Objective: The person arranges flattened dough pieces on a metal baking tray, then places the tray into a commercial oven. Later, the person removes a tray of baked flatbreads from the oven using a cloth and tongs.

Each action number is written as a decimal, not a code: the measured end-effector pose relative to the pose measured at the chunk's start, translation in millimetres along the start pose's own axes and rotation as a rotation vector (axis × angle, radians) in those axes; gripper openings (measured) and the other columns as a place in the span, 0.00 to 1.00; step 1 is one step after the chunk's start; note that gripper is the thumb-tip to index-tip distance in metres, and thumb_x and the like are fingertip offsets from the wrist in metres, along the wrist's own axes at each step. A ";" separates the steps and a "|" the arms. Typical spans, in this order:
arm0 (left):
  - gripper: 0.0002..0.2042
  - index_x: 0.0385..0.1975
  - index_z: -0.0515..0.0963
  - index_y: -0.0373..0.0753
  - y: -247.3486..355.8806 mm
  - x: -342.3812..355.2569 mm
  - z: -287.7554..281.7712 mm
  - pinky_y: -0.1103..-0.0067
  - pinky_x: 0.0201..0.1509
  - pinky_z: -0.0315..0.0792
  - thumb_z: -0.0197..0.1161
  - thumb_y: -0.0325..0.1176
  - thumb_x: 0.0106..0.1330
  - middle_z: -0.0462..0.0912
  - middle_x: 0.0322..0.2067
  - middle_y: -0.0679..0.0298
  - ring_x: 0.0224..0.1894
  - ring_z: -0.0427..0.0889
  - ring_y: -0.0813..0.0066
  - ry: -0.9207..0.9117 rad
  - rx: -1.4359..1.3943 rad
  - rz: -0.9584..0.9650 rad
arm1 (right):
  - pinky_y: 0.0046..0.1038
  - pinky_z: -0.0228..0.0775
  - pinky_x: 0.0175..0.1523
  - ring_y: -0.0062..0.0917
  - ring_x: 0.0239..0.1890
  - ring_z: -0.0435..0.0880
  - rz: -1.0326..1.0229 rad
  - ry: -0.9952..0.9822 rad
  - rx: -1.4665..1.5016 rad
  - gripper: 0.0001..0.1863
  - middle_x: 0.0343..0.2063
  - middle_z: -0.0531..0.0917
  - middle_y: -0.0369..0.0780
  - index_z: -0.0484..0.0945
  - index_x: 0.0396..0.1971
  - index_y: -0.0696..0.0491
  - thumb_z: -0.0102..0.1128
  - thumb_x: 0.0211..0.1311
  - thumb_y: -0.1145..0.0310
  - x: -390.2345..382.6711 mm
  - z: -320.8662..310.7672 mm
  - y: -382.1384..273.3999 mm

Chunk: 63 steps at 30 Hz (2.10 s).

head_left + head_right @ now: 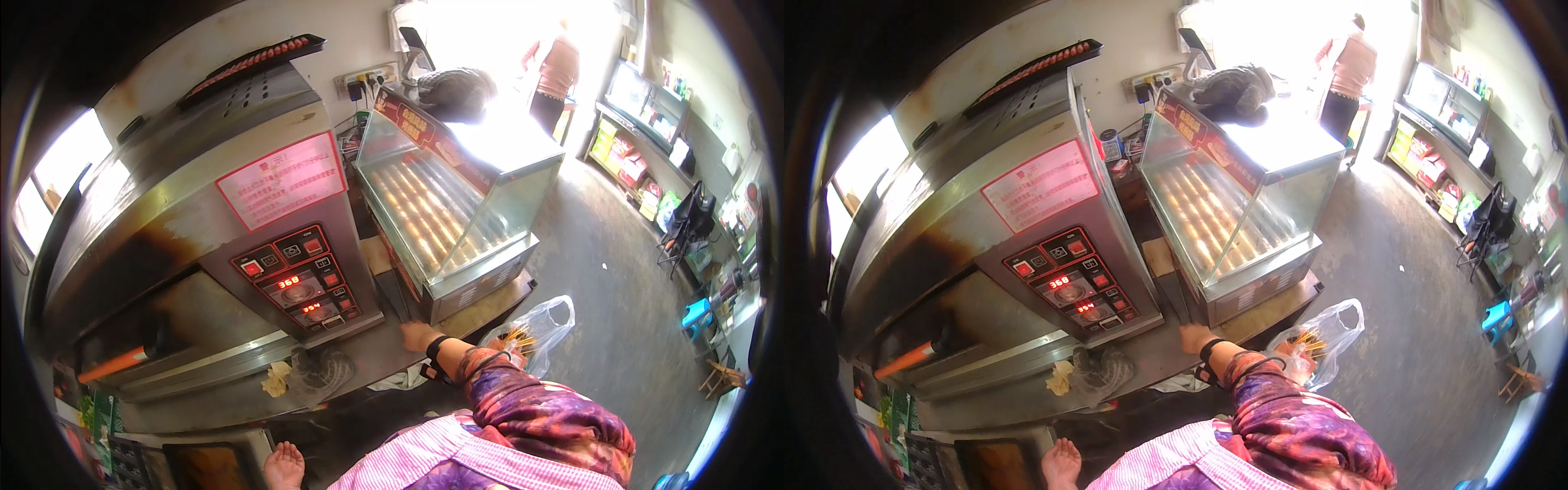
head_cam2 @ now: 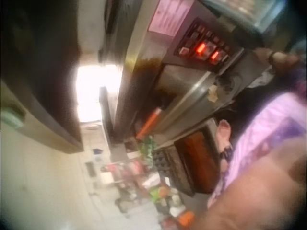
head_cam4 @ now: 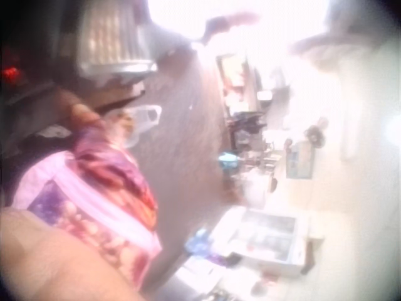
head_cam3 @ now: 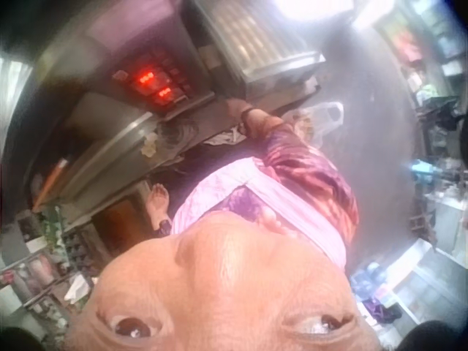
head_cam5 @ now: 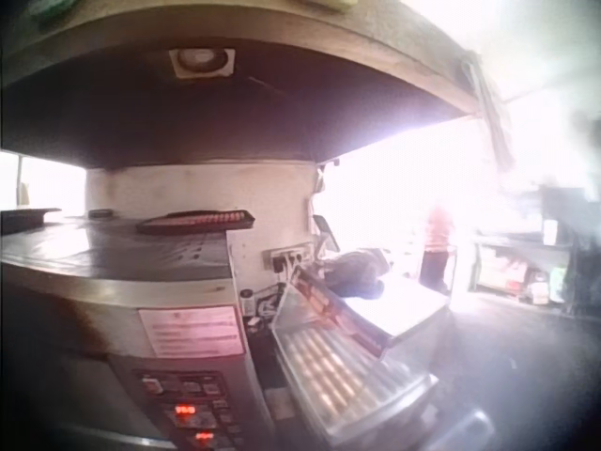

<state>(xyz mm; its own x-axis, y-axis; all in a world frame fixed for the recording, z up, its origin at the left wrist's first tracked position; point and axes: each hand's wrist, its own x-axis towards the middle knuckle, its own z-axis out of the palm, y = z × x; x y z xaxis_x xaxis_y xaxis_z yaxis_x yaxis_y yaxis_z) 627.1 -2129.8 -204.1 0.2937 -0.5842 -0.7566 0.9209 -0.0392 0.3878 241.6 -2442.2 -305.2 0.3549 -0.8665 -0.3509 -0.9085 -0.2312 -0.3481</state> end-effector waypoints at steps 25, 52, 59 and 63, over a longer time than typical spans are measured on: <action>0.16 0.47 0.68 0.37 12.4 148.6 45.5 0.67 0.56 0.64 0.54 0.37 0.62 0.72 0.50 0.58 0.49 0.71 0.63 -0.287 0.494 -0.154 | 0.31 0.74 0.30 0.34 0.25 0.82 0.548 0.047 0.622 0.19 0.23 0.81 0.48 0.76 0.31 0.64 0.61 0.43 0.63 -130.7 3.0 -11.0; 0.24 0.51 0.72 0.34 43.4 1.5 70.6 0.62 0.65 0.59 0.51 0.35 0.53 0.75 0.53 0.57 0.57 0.71 0.58 -0.935 0.132 0.057 | 0.20 0.63 0.20 0.16 0.16 0.72 0.227 0.213 1.122 0.14 0.17 0.73 0.32 0.72 0.34 0.56 0.61 0.47 0.68 -340.4 -30.7 8.0; 0.29 0.58 0.66 0.35 67.8 -50.3 47.4 0.64 0.69 0.51 0.51 0.49 0.62 0.70 0.58 0.56 0.62 0.64 0.58 -0.905 -0.076 0.397 | 0.18 0.61 0.20 0.16 0.15 0.71 0.134 0.179 1.275 0.17 0.19 0.73 0.32 0.70 0.37 0.55 0.62 0.46 0.69 -348.6 -43.0 26.1; 0.29 0.58 0.66 0.35 70.8 -76.4 45.2 0.65 0.69 0.52 0.51 0.49 0.63 0.70 0.57 0.56 0.62 0.64 0.59 -0.775 -0.156 0.471 | 0.18 0.60 0.20 0.16 0.15 0.71 0.047 0.117 1.231 0.16 0.18 0.74 0.33 0.72 0.37 0.55 0.62 0.46 0.69 -335.8 -58.6 20.9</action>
<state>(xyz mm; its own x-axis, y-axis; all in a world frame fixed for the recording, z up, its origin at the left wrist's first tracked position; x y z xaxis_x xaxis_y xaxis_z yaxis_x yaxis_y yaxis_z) 658.2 -2124.5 -95.0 0.4448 -0.8943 0.0477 0.7905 0.4171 0.4485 90.5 -2182.0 -143.7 0.2487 -0.9116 -0.3272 -0.0854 0.3159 -0.9449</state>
